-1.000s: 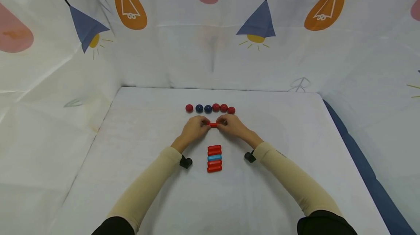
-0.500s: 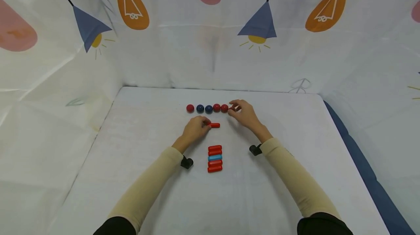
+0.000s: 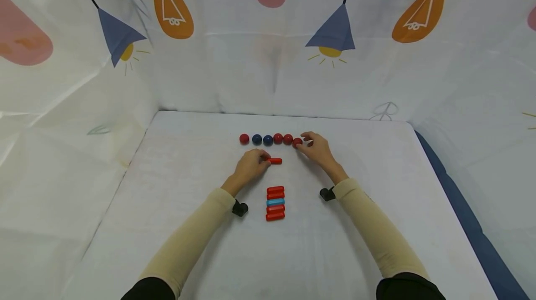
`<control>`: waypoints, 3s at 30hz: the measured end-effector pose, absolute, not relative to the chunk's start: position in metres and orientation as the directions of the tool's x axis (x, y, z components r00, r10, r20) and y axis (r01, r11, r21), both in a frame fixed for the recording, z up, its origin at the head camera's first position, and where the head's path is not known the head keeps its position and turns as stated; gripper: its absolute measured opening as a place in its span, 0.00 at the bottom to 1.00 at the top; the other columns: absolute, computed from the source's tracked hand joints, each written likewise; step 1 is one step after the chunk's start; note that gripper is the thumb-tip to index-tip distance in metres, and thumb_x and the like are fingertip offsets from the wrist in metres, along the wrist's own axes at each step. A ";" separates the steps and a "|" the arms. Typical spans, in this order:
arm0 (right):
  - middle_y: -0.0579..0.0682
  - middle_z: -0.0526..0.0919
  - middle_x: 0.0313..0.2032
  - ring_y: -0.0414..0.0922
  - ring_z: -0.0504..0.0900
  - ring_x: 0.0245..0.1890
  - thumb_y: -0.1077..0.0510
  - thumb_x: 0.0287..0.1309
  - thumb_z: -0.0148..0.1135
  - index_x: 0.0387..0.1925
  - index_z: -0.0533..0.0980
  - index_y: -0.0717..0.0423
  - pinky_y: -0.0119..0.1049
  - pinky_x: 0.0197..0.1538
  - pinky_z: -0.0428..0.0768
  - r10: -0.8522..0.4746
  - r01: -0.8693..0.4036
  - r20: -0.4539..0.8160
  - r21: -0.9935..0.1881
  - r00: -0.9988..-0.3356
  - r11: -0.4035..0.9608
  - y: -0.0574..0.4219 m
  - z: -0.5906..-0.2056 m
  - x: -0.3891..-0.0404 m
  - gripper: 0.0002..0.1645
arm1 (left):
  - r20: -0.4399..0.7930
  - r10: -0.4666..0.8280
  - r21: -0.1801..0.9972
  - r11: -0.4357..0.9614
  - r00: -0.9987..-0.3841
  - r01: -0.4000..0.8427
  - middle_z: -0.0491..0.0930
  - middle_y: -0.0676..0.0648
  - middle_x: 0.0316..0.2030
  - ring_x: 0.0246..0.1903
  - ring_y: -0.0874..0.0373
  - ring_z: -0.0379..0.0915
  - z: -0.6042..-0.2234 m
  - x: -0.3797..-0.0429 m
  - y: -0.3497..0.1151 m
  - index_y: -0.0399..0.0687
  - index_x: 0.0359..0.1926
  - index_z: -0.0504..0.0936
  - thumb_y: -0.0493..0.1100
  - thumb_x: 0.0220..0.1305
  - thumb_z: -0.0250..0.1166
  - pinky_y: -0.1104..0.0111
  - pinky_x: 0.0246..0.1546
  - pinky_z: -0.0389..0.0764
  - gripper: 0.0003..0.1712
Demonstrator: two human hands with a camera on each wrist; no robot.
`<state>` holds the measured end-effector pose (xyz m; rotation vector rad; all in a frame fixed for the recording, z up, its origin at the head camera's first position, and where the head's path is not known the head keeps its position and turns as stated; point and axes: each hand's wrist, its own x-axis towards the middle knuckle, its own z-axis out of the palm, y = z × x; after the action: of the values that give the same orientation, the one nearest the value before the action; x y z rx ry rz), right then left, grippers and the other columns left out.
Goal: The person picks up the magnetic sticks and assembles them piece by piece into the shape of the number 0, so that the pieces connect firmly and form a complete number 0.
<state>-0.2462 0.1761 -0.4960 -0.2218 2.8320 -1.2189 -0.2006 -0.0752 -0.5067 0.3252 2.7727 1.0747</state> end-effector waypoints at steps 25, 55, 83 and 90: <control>0.58 0.84 0.55 0.54 0.80 0.50 0.52 0.68 0.64 0.60 0.78 0.59 0.48 0.55 0.81 -0.124 -0.059 -0.033 -0.742 -0.992 0.668 0.173 -0.503 -0.233 0.23 | -0.054 0.248 0.715 0.686 -0.967 0.136 0.87 0.47 0.47 0.47 0.52 0.79 -0.512 -0.203 -0.080 0.44 0.53 0.86 0.42 0.69 0.68 0.60 0.53 0.83 0.15; 0.56 0.87 0.49 0.50 0.81 0.44 0.53 0.66 0.68 0.57 0.81 0.58 0.42 0.50 0.82 -0.281 -0.144 -0.067 -0.735 -0.957 0.663 0.160 -0.503 -0.211 0.22 | -0.053 0.240 0.736 0.665 -0.969 0.124 0.86 0.46 0.47 0.44 0.52 0.76 -0.511 -0.209 -0.086 0.45 0.54 0.86 0.42 0.69 0.68 0.61 0.50 0.80 0.14; 0.58 0.85 0.51 0.53 0.83 0.48 0.54 0.65 0.69 0.63 0.75 0.56 0.45 0.52 0.84 -0.336 -0.195 -0.042 -0.744 -0.941 0.640 0.152 -0.502 -0.210 0.27 | -0.060 0.240 0.745 0.657 -0.969 0.116 0.86 0.46 0.46 0.41 0.53 0.76 -0.514 -0.207 -0.088 0.45 0.53 0.86 0.42 0.68 0.69 0.63 0.47 0.79 0.14; 0.57 0.85 0.49 0.53 0.83 0.48 0.54 0.64 0.70 0.59 0.79 0.57 0.47 0.54 0.84 -0.344 -0.218 -0.023 -0.732 -0.939 0.646 0.147 -0.503 -0.210 0.23 | -0.049 0.242 0.745 0.655 -0.969 0.126 0.86 0.46 0.46 0.40 0.54 0.75 -0.515 -0.207 -0.089 0.45 0.52 0.87 0.42 0.68 0.69 0.64 0.46 0.79 0.14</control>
<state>-0.2102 0.1473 -0.5026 -0.4650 2.7020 -1.1700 -0.2072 -0.0886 -0.5154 0.3053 2.7254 1.2103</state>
